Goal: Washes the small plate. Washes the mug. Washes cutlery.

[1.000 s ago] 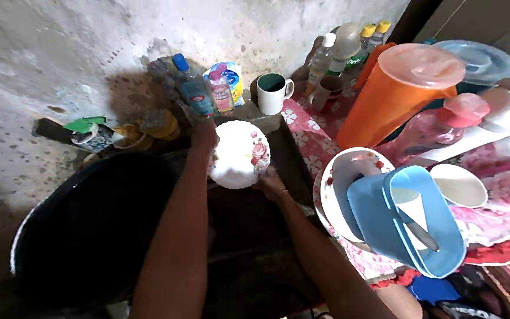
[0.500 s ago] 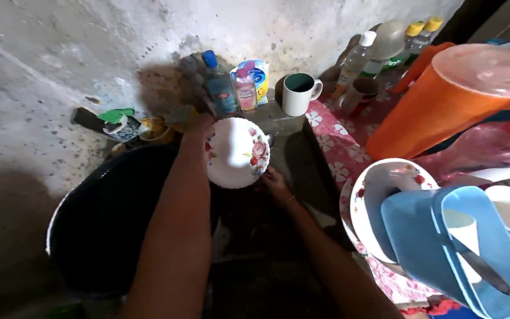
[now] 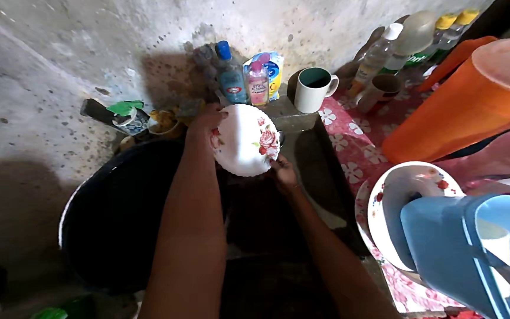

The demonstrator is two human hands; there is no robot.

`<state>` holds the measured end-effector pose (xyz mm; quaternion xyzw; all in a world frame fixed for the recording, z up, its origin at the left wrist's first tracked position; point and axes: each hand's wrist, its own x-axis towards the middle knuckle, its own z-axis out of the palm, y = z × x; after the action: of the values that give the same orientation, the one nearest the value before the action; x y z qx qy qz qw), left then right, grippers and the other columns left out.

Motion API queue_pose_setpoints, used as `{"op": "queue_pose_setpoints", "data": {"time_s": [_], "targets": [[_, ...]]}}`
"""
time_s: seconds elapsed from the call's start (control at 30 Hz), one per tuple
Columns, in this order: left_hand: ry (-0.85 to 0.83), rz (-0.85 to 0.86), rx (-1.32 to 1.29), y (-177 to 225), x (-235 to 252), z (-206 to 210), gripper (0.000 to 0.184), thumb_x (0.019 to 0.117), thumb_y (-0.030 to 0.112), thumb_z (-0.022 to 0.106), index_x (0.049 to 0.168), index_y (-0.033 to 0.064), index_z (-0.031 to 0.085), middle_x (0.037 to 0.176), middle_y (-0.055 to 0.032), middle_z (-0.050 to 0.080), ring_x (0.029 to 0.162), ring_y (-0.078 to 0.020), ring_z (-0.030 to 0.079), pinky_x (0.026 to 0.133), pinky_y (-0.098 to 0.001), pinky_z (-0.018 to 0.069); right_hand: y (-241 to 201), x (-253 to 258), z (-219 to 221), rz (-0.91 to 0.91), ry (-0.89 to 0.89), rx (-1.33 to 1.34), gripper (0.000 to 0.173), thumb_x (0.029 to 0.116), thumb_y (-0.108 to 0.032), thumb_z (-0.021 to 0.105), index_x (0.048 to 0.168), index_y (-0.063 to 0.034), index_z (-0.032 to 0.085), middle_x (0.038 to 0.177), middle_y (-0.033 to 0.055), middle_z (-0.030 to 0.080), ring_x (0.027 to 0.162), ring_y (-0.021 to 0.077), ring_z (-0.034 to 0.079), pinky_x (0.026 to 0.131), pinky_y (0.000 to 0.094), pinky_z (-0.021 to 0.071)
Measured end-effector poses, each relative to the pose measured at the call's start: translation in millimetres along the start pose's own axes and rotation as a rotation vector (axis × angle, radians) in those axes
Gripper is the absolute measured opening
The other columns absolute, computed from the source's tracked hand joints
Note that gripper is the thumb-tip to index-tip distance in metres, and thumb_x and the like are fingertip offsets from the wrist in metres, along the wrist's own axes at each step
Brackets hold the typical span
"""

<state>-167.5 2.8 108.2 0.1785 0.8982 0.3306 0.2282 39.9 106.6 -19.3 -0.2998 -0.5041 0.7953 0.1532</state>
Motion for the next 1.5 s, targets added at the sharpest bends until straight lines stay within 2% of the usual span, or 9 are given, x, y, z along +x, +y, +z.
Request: {"op": "queue_pose_setpoints", "data": {"time_s": [0.2,0.33,0.43,0.57,0.8,1.03,1.2,1.37,1.5], "targets": [[0.069,-0.062,-0.025,10,-14,-4,0.050,0.1118,0.031,0.043,0.150,-0.0020,0.044,0.147,-0.0318,0.046,0.130,-0.0448,0.049,0.106,-0.0606,0.0391,-25,20,18,-0.057,0.002,-0.683,0.036,0.1070,-0.015,0.054,0.134,0.0092,0.056,0.128,0.0303,0.061,0.115,0.0385,0.063,0.100,0.0516,0.0492],[0.112,0.019,-0.008,9,-14,-5,0.049,0.1124,0.029,0.041,0.147,-0.0046,0.047,0.144,-0.0336,0.049,0.130,-0.0470,0.051,0.106,-0.0624,0.0401,-37,36,27,-0.159,0.019,-1.287,0.072,0.1060,-0.044,0.048,0.156,0.0049,0.033,0.167,0.0304,0.017,0.152,0.0479,0.026,0.118,0.0646,0.0285],[0.096,0.052,0.037,8,-11,-6,0.046,0.1116,0.029,0.043,0.140,-0.0068,0.053,0.139,-0.0336,0.053,0.130,-0.0464,0.051,0.108,-0.0624,0.0377,-45,59,40,-0.246,0.059,-1.367,0.095,0.1006,-0.065,0.047,0.160,0.0064,0.023,0.169,0.0303,0.009,0.157,0.0472,0.007,0.122,0.0697,0.0095],[0.038,0.121,0.071,8,-10,-7,0.047,0.1116,0.033,0.043,0.139,-0.0024,0.058,0.140,-0.0293,0.056,0.134,-0.0432,0.050,0.112,-0.0607,0.0350,-39,79,91,-0.538,0.155,-1.273,0.097,0.0991,-0.065,0.046,0.162,0.0034,0.018,0.168,0.0296,0.015,0.156,0.0467,0.013,0.122,0.0686,0.0107],[0.209,0.125,-0.011,7,-11,-13,0.046,0.1128,0.026,0.038,0.133,-0.0098,0.057,0.137,-0.0320,0.056,0.133,-0.0430,0.052,0.113,-0.0584,0.0361,-41,20,95,-0.636,-0.543,-1.032,0.055,0.1118,-0.029,0.037,0.163,-0.0106,0.030,0.171,0.0174,0.019,0.158,0.0415,0.013,0.123,0.0678,0.0089],[0.155,0.126,0.023,10,-12,-12,0.043,0.1126,0.025,0.039,0.124,-0.0104,0.061,0.127,-0.0326,0.060,0.122,-0.0426,0.057,0.106,-0.0582,0.0398,-35,79,80,-0.529,0.131,-1.339,0.083,0.1022,-0.062,0.042,0.164,-0.0093,0.024,0.169,0.0293,0.012,0.155,0.0516,0.011,0.119,0.0739,0.0129],[0.118,0.114,0.027,7,-13,-13,0.045,0.1129,0.025,0.037,0.132,-0.0096,0.058,0.138,-0.0336,0.054,0.134,-0.0448,0.050,0.112,-0.0609,0.0347,-48,34,116,-0.676,-0.405,-1.039,0.059,0.1097,-0.030,0.044,0.161,-0.0034,0.032,0.169,0.0238,0.021,0.158,0.0424,0.014,0.123,0.0701,0.0069],[0.119,-0.046,-0.161,11,-13,-6,0.045,0.1118,0.026,0.041,0.134,-0.0107,0.055,0.136,-0.0325,0.055,0.127,-0.0420,0.054,0.106,-0.0578,0.0407,-75,-38,76,-0.551,-0.390,-1.327,0.056,0.0944,-0.004,0.065,0.149,-0.0115,0.055,0.144,0.0156,0.061,0.130,0.0378,0.060,0.102,0.0587,0.0484],[-0.072,-0.184,-0.455,16,-19,-3,0.052,0.1109,0.045,0.030,0.136,0.0049,0.052,0.110,-0.0164,0.061,0.087,-0.0248,0.062,0.075,-0.0424,0.0538,-81,-48,53,-0.555,-0.187,-1.111,0.032,0.1011,-0.008,0.059,0.131,-0.0020,0.067,0.106,0.0250,0.073,0.096,0.0415,0.072,0.085,0.0600,0.0548]]}}
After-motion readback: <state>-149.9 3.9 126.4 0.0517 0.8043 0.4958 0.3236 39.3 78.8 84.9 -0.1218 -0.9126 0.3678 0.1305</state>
